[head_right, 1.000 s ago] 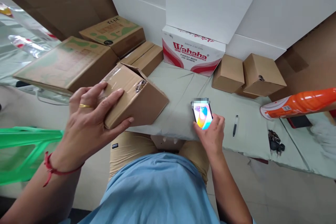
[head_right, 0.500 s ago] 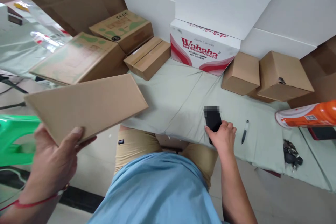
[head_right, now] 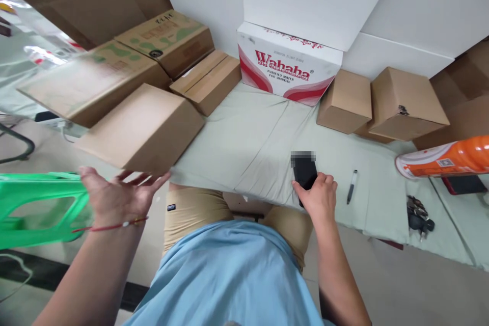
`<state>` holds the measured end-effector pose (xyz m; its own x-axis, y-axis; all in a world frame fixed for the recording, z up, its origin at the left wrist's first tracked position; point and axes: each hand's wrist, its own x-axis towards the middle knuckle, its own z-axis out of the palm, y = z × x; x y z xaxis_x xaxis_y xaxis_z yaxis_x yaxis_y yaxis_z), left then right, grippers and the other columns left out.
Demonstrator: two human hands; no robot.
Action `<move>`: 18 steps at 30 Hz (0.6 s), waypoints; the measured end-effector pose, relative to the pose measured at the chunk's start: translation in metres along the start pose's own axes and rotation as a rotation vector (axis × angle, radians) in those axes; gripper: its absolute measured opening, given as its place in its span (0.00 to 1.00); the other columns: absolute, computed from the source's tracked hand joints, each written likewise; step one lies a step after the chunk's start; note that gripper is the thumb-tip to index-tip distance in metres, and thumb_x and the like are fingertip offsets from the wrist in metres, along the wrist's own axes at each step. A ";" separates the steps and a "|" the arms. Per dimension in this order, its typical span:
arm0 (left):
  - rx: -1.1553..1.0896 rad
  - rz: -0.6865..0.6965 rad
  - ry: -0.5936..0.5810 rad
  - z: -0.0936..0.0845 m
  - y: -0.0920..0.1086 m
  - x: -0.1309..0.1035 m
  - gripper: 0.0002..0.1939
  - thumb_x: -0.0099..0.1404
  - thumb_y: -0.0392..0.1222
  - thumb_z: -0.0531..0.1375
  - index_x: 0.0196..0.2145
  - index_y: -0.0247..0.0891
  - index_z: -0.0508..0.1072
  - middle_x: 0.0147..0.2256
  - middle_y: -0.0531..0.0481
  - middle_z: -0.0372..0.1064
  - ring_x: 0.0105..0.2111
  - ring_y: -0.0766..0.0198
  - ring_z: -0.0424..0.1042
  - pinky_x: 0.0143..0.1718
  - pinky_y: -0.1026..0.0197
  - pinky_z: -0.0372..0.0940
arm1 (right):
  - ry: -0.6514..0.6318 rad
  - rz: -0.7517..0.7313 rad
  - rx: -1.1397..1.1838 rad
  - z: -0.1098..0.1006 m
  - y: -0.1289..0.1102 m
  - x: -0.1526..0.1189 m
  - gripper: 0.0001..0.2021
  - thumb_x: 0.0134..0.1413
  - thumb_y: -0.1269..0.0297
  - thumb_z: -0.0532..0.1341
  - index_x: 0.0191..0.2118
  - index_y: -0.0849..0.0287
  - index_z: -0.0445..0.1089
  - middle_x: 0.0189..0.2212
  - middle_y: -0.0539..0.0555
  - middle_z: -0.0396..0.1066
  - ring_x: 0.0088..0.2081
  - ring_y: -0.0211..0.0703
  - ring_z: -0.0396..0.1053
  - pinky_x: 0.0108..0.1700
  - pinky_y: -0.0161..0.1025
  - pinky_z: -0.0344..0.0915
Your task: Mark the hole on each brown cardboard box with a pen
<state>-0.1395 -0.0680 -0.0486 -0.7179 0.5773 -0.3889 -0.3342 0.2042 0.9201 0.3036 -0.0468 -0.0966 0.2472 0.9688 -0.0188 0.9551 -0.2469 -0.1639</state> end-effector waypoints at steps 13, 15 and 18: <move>0.696 0.794 -0.558 0.030 -0.074 -0.085 0.11 0.77 0.45 0.57 0.40 0.42 0.77 0.36 0.48 0.77 0.38 0.57 0.76 0.44 0.56 0.71 | 0.417 -0.044 0.246 -0.028 0.017 0.074 0.63 0.54 0.26 0.66 0.78 0.70 0.46 0.70 0.84 0.55 0.72 0.81 0.53 0.70 0.77 0.52; 0.784 0.961 -0.600 0.049 -0.076 -0.075 0.12 0.78 0.42 0.55 0.40 0.42 0.77 0.37 0.47 0.78 0.41 0.56 0.77 0.46 0.55 0.71 | 0.447 0.036 0.287 -0.043 0.014 0.120 0.67 0.51 0.28 0.69 0.80 0.69 0.38 0.74 0.85 0.47 0.76 0.83 0.45 0.72 0.79 0.46; 0.861 0.999 -0.609 0.081 -0.085 -0.053 0.11 0.75 0.40 0.56 0.38 0.42 0.78 0.37 0.46 0.78 0.42 0.54 0.76 0.47 0.54 0.70 | 0.342 0.202 0.288 -0.058 -0.003 0.180 0.75 0.47 0.35 0.76 0.80 0.77 0.30 0.75 0.93 0.36 0.79 0.86 0.37 0.74 0.76 0.42</move>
<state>-0.0236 -0.0524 -0.1024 0.0116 0.9549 0.2967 0.7604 -0.2011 0.6175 0.3548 0.1273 -0.0418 0.5081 0.8275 0.2388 0.8105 -0.3656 -0.4576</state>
